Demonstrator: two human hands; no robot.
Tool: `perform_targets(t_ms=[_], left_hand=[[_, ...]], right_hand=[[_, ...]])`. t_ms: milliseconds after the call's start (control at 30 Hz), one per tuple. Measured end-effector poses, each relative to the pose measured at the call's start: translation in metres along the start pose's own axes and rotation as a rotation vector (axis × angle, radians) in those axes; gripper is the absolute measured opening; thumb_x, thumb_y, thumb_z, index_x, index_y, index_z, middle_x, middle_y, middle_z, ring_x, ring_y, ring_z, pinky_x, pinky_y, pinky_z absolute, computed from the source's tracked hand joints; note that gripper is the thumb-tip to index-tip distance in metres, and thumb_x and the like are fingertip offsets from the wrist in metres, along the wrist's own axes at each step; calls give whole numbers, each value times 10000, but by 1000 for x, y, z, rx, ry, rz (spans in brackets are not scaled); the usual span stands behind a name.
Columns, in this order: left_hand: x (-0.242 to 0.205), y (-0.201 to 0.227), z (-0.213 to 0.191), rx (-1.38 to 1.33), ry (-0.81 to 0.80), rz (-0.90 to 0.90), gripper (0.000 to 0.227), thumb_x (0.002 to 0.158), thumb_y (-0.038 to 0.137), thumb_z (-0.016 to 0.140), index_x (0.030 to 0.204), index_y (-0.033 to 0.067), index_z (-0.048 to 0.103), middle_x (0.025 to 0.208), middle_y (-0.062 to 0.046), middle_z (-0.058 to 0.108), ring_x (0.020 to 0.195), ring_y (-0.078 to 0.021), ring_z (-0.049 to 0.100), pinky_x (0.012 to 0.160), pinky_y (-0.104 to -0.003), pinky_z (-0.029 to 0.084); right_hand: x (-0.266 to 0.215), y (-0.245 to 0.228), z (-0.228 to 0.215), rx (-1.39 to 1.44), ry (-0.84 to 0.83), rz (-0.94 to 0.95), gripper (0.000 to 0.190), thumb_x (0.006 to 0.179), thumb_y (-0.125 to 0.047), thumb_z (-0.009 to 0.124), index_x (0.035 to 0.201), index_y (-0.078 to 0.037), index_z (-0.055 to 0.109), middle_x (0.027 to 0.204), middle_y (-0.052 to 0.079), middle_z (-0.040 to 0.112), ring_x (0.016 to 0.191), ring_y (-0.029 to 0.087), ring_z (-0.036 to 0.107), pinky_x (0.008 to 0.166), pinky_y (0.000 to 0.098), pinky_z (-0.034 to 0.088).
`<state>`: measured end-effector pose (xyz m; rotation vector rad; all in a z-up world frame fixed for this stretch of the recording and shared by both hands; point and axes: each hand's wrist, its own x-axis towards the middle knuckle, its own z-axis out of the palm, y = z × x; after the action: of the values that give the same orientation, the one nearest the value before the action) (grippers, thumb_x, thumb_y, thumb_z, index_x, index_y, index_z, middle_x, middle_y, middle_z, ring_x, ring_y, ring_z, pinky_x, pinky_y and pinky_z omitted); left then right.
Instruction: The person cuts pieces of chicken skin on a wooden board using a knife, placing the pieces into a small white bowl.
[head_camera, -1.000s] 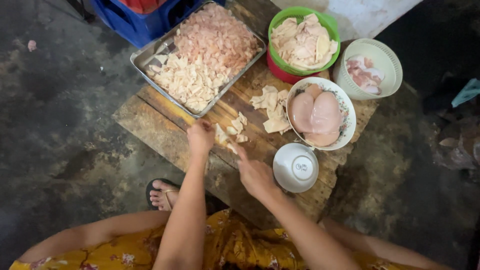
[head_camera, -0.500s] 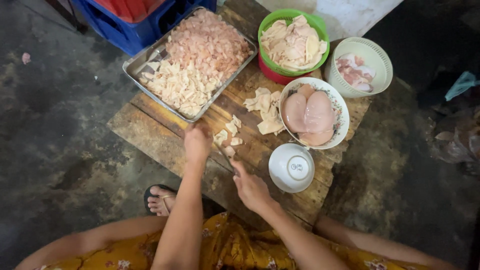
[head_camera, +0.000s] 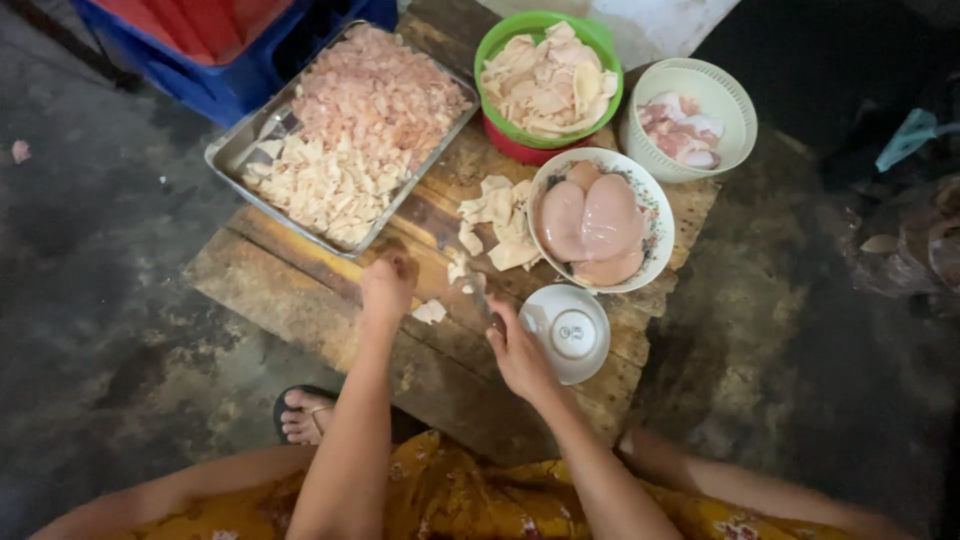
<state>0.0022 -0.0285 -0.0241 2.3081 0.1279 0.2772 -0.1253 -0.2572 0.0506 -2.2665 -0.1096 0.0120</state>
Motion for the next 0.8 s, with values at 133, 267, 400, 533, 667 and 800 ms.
perform_targets(t_ms=[133, 267, 400, 533, 667, 800], left_hand=[[23, 49, 23, -1, -111, -60, 249, 814, 277, 711, 953, 76, 760, 904, -248, 721, 893, -450, 695, 796, -514, 558], [38, 50, 65, 6, -173, 352, 177, 912, 220, 656, 993, 110, 768, 1129, -162, 741, 1205, -383, 599, 1083, -487, 436], [22, 89, 37, 212, -500, 413, 243, 719, 253, 757, 926, 134, 802, 1197, -183, 678, 1222, -407, 541, 1040, -466, 388], [15, 48, 25, 223, -504, 466, 324, 753, 149, 690, 1052, 182, 810, 1117, -120, 756, 1083, -321, 674, 1092, -520, 383], [17, 16, -4, 131, -577, 55, 309, 863, 189, 675, 1161, 168, 757, 1046, -156, 758, 970, -321, 729, 882, -438, 567], [13, -17, -12, 140, -552, 36, 302, 918, 140, 598, 1140, 157, 803, 1139, -174, 765, 1072, -333, 727, 943, -426, 570]], right_hand=[[6, -26, -27, 142, -140, 274, 493, 1018, -225, 563, 1488, -216, 413, 1180, 220, 694, 1119, 361, 688, 922, 452, 524], [18, -64, -63, 203, -29, 350, 463, 1082, -174, 536, 1533, -186, 428, 1124, 279, 624, 955, 417, 632, 864, 494, 490], [20, -15, -58, 178, 360, -483, 281, 1230, -171, 525, 1461, -137, 369, 970, 162, 611, 826, 259, 604, 682, 381, 489], [23, -20, -65, 490, 94, 374, 499, 1014, -155, 555, 1501, -209, 459, 554, 13, 436, 350, 93, 368, 341, 308, 313], [27, -20, -61, 570, 21, 359, 504, 1017, -154, 542, 1504, -227, 438, 589, 27, 465, 337, 121, 378, 326, 340, 313], [27, -19, -58, 417, -29, 180, 475, 1051, -145, 591, 1505, -225, 477, 708, 4, 568, 441, 82, 484, 387, 305, 417]])
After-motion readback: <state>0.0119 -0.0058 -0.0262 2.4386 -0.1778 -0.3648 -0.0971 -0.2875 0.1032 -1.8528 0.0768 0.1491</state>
